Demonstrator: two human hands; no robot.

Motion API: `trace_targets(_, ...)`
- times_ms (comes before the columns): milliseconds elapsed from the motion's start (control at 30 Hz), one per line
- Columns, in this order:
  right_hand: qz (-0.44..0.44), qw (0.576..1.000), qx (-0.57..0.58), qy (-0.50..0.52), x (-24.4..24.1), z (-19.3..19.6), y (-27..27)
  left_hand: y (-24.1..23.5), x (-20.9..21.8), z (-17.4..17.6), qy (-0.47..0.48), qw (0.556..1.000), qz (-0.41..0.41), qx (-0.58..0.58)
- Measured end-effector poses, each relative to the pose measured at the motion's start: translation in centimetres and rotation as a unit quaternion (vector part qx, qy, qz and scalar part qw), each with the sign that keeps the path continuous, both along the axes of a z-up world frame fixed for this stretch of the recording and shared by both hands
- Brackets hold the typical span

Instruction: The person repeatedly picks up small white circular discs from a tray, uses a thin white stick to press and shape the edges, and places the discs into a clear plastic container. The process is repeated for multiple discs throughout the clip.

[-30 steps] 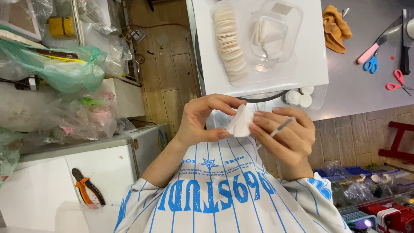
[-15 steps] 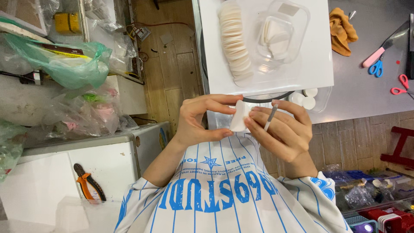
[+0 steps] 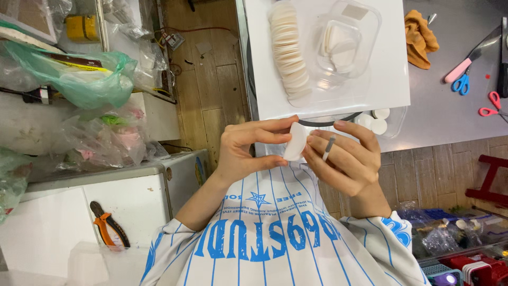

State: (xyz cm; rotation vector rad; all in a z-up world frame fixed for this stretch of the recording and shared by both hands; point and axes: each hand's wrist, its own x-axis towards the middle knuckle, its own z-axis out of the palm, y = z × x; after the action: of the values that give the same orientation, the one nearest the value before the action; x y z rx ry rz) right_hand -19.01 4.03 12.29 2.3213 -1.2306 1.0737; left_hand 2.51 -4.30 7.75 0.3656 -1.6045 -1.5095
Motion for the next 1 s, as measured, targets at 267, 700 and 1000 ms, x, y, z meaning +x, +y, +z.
trace_targets(267,-0.044,0.990,0.042,-0.127,1.5,-0.8,-0.7,2.2,-1.8,-0.1,0.003,0.986,0.164,-0.009)
trace_targets(700,0.008,0.968,0.108,-0.226,2.7,-1.9,-0.4,0.3,-0.5,0.7,-0.049,0.947,0.221,-0.227)
trace_targets(1000,0.044,0.944,0.132,-0.299,2.6,-2.5,-0.1,0.1,0.2,0.5,-0.030,0.978,0.106,-0.176)
